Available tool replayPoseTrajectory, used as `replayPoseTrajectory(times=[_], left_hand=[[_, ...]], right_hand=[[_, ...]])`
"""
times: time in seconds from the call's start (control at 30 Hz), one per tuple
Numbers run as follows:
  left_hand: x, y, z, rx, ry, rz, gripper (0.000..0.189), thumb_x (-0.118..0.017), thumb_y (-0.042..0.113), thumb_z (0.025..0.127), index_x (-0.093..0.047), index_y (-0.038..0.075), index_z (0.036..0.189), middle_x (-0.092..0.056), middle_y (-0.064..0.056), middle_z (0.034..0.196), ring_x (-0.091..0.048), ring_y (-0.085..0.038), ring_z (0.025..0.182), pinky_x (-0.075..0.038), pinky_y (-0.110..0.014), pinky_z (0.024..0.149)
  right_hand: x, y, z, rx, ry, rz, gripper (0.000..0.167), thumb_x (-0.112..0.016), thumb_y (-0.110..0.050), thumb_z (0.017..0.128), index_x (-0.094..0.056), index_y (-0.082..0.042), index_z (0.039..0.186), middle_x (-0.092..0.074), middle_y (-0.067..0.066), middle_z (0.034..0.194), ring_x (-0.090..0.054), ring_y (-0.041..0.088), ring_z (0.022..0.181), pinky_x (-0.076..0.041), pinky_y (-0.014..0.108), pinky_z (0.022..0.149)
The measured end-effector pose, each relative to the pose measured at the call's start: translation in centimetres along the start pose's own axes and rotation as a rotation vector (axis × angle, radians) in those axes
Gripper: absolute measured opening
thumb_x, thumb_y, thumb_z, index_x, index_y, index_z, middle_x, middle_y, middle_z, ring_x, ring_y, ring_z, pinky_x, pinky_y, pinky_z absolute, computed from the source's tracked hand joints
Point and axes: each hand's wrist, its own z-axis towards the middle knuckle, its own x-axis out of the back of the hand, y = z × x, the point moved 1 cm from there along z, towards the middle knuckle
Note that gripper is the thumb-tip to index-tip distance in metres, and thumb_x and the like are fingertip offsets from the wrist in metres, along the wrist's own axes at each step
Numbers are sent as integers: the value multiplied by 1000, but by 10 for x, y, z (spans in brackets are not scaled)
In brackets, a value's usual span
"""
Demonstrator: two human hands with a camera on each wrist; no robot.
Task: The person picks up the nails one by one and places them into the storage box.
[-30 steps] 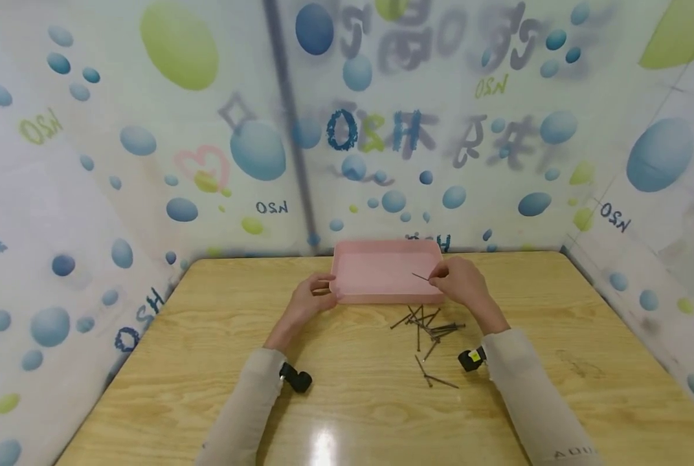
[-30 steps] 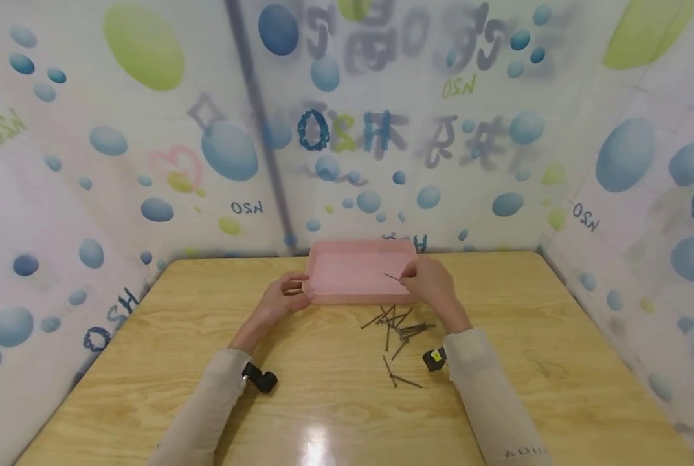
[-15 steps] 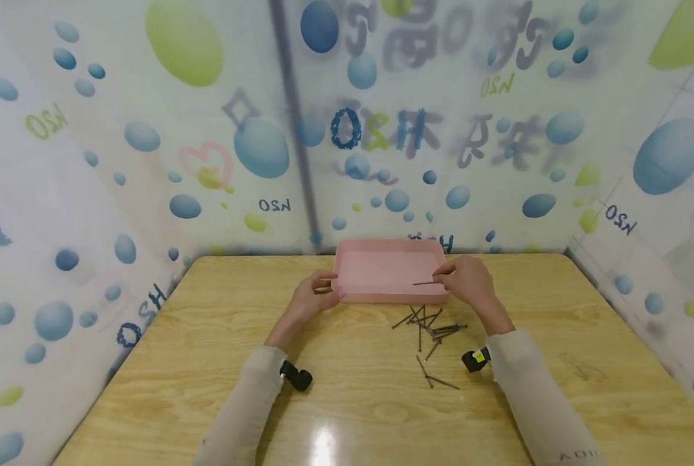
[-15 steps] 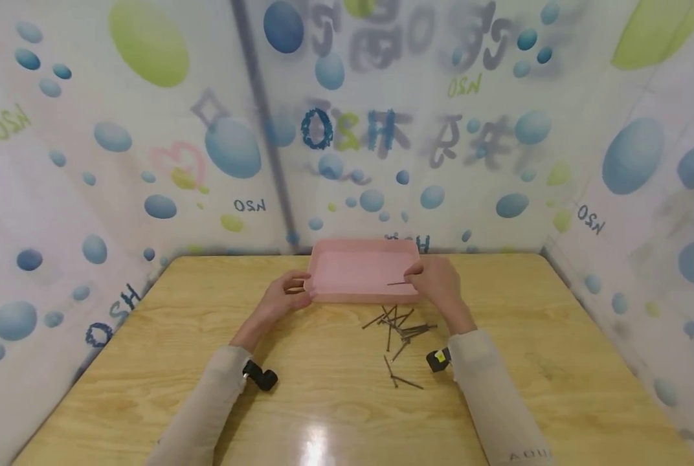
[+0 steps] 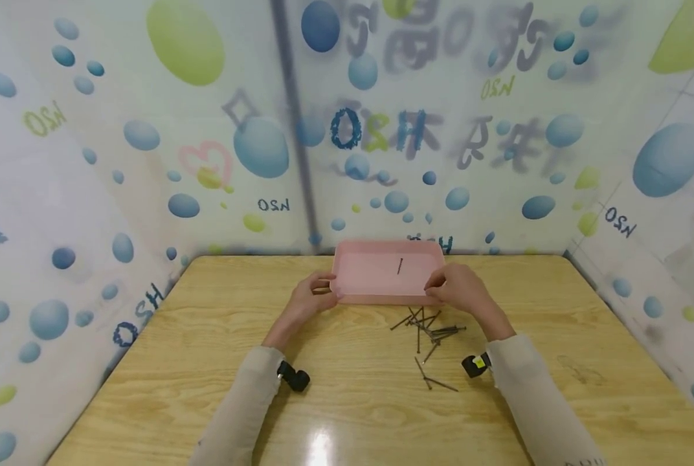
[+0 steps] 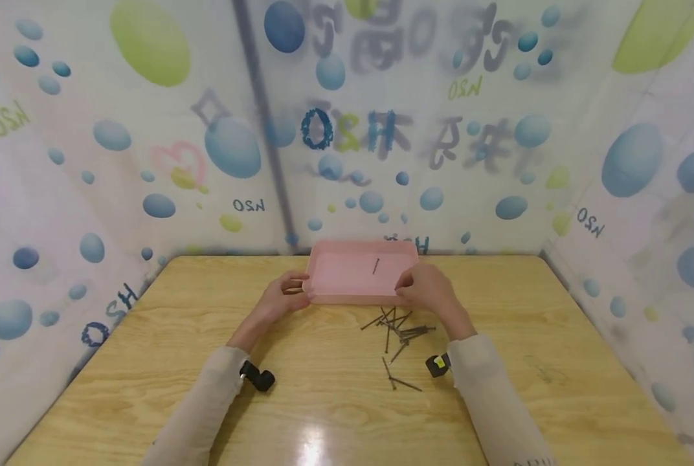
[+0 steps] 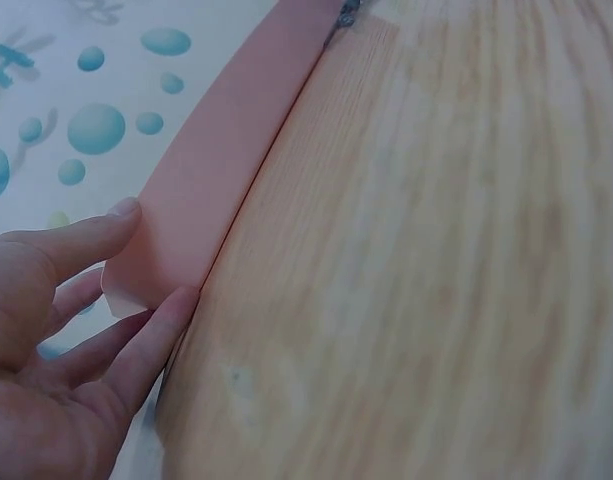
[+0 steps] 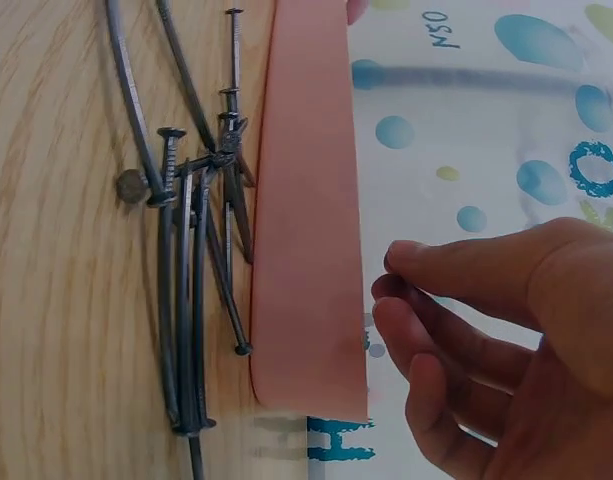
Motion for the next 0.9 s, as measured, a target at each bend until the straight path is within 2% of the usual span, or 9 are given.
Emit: replayPoseTrajectory(times=[0.1, 0.2, 0.4, 0.57, 0.67, 0.9], left_hand=[[1, 1, 1, -3, 6, 9, 55, -72, 9, 95, -54, 6, 147, -54, -26, 147, -57, -44, 134, -59, -44, 99], [1, 1, 0, -1, 3, 11, 55, -72, 10, 96, -54, 6, 147, -54, -26, 148, -56, -44, 134, -59, -45, 99], [0, 2, 0, 6, -3, 5, 55, -72, 12, 96, -54, 6, 147, -53, -26, 149, -56, -45, 135, -59, -45, 100], [0, 1, 1, 8, -1, 13, 55, -73, 12, 95, -55, 7, 147, -54, -26, 148, -55, -45, 135, -58, -45, 101], [0, -2, 2, 10, 2, 13, 54, -72, 12, 95, -55, 7, 146, -54, -26, 148, -55, -45, 136, -58, -46, 101], [0, -1, 2, 7, 17, 18, 53, -73, 11, 94, -56, 8, 145, -55, -25, 147, -56, -44, 135, -58, -46, 101]], right_hand=[[-2, -2, 2, 39, -42, -12, 11, -74, -17, 94, -83, -11, 95, -80, 4, 92, -68, 15, 78, -58, 35, 70], [-7, -7, 4, 121, -94, -21, 9, -75, -15, 94, -83, -12, 94, -79, 2, 91, -68, 12, 78, -60, 36, 72], [-22, -27, 2, 234, -143, -45, 7, -76, -13, 93, -82, -11, 94, -79, 0, 92, -70, 13, 82, -61, 36, 75], [-34, -40, 0, 240, -159, -166, 7, -76, -15, 93, -83, -13, 95, -79, -1, 94, -71, 14, 84, -61, 36, 76], [-41, -44, -2, 242, -186, -218, 8, -75, -16, 94, -83, -16, 92, -78, -3, 90, -67, 11, 76, -59, 33, 71], [-50, -47, -3, 232, -174, -258, 13, -76, -9, 91, -82, -19, 85, -78, -2, 92, -65, 11, 77, -55, 32, 65]])
